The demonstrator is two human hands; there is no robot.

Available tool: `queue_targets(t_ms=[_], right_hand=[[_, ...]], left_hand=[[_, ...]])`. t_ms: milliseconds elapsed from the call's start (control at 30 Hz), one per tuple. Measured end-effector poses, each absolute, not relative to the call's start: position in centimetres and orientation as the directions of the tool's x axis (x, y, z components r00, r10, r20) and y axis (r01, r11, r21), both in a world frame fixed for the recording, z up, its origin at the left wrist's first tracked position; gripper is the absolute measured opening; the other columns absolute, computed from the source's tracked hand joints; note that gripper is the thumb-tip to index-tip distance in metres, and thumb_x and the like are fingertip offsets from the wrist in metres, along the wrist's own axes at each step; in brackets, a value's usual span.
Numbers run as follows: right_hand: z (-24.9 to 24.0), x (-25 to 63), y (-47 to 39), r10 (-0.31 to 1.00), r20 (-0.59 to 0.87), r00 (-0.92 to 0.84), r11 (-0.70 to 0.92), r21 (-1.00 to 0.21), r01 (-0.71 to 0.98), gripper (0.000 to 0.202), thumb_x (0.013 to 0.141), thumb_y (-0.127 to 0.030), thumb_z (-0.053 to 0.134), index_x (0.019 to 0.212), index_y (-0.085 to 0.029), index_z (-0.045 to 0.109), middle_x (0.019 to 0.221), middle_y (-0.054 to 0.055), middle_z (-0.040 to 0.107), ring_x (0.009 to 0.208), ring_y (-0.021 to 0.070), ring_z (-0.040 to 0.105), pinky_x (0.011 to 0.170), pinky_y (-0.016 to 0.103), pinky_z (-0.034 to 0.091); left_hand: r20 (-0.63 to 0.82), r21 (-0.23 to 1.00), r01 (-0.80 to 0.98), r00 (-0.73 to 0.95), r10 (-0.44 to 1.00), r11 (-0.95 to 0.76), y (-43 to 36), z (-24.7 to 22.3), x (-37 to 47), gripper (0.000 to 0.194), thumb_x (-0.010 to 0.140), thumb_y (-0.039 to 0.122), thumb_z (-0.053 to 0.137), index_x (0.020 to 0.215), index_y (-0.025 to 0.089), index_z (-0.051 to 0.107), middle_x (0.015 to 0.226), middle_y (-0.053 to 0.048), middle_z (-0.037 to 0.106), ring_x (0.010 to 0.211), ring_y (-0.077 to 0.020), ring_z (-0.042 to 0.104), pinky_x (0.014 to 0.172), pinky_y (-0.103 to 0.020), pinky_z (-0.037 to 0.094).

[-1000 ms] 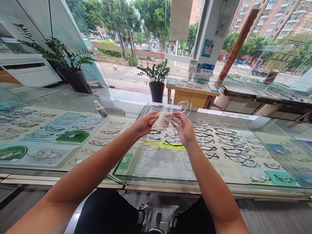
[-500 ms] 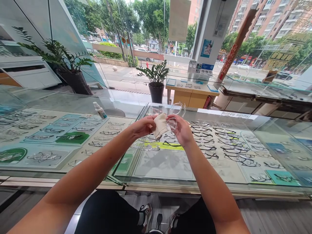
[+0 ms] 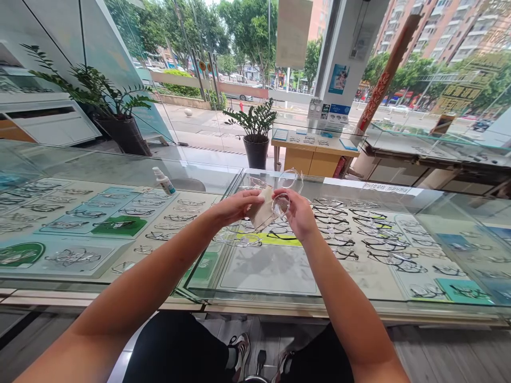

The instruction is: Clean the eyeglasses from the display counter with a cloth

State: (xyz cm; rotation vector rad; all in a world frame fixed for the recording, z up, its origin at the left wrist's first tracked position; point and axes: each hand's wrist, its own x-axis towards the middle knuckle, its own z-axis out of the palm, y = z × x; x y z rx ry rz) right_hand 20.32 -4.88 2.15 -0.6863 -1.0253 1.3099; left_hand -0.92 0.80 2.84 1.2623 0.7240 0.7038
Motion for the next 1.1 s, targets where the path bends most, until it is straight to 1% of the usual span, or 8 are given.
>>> queue_targets(t_ms=[133,300,400,500,567,733,1000,1100], right_hand=[[2.3,20.2,-5.0,0.97,0.237,-0.051,0.193,-0.883,-0.427,0.027,0.09,-0.049,0.078,0.094,-0.024,0.088,0.098,0.006,0.081,0.098,0.0221,0.07,0.094,0.036,0.057],[2.2,20.3,-4.7,0.963,0.262,0.055,0.262,-0.874,-0.41,0.026,0.088,-0.051,0.079,0.092,-0.027,0.088,0.103,0.004,0.083,0.107,0.0239,0.07,0.108,0.039,0.053],[2.0,20.4,-4.5,0.955,0.266,0.131,0.297,-0.864,-0.406,0.024,0.088,-0.05,0.08,0.092,-0.028,0.088,0.112,0.002,0.083,0.115,0.0236,0.068,0.113,0.038,0.05],[1.8,20.3,-4.4,0.952,0.275,0.132,0.305,-0.868,-0.392,0.024,0.091,-0.051,0.077,0.095,-0.029,0.088,0.113,0.002,0.083,0.114,0.0239,0.068,0.108,0.038,0.051],[1.7,20.1,-4.5,0.952,0.282,0.12,0.306,-0.877,-0.37,0.026,0.092,-0.052,0.076,0.096,-0.029,0.087,0.111,0.002,0.083,0.113,0.0249,0.069,0.105,0.039,0.053],[1.7,19.8,-4.6,0.946,0.308,0.103,0.324,-0.877,-0.355,0.029,0.088,-0.056,0.08,0.096,-0.029,0.087,0.115,0.003,0.083,0.119,0.0272,0.069,0.111,0.042,0.051],[1.3,19.7,-4.6,0.939,0.329,0.102,0.344,-0.878,-0.334,0.031,0.089,-0.058,0.08,0.096,-0.028,0.088,0.12,0.003,0.083,0.139,0.0284,0.062,0.127,0.043,0.042],[1.2,19.6,-4.6,0.944,0.312,0.108,0.33,-0.879,-0.343,0.033,0.089,-0.059,0.081,0.099,-0.028,0.087,0.122,0.003,0.083,0.134,0.0276,0.066,0.122,0.042,0.046]], left_hand=[[-0.044,0.996,-0.03,0.625,0.78,0.08,0.9,2.7,-1.1,0.051,0.077,0.053,0.093,0.108,0.016,0.077,0.098,-0.008,0.075,0.08,-0.0179,0.067,0.071,-0.028,0.047],[0.019,1.0,-0.031,0.546,0.837,-0.003,1.2,2.6,-1.2,0.05,0.079,0.055,0.09,0.109,0.017,0.074,0.091,-0.002,0.07,0.071,-0.0128,0.056,0.066,-0.027,0.038],[0.012,0.997,-0.07,0.478,0.878,0.025,1.1,2.6,-1.0,0.05,0.074,0.051,0.091,0.103,0.018,0.069,0.091,-0.001,0.07,0.074,-0.0138,0.06,0.073,-0.03,0.044],[0.044,0.992,-0.124,0.441,0.897,0.013,0.7,2.8,-0.5,0.05,0.072,0.049,0.091,0.102,0.018,0.064,0.092,-0.001,0.071,0.082,-0.016,0.066,0.084,-0.033,0.05],[0.079,0.99,-0.141,0.427,0.901,-0.02,0.1,2.9,-0.1,0.049,0.074,0.047,0.09,0.102,0.019,0.062,0.093,-0.001,0.072,0.085,-0.0163,0.067,0.086,-0.034,0.051],[0.163,0.986,-0.107,0.463,0.871,-0.127,-1.2,3.1,0.7,0.046,0.078,0.047,0.089,0.099,0.02,0.058,0.094,-0.001,0.07,0.086,-0.016,0.065,0.075,-0.029,0.051],[0.264,0.964,-0.162,0.523,0.811,-0.21,-1.5,2.4,1.2,0.05,0.087,0.056,0.085,0.099,0.022,0.051,0.076,0.005,0.058,0.07,-0.0115,0.055,0.067,-0.025,0.043],[0.284,0.959,-0.154,0.511,0.811,-0.239,-1.5,2.3,1.3,0.048,0.088,0.056,0.085,0.097,0.022,0.052,0.073,0.006,0.055,0.066,-0.0107,0.051,0.064,-0.025,0.04]])
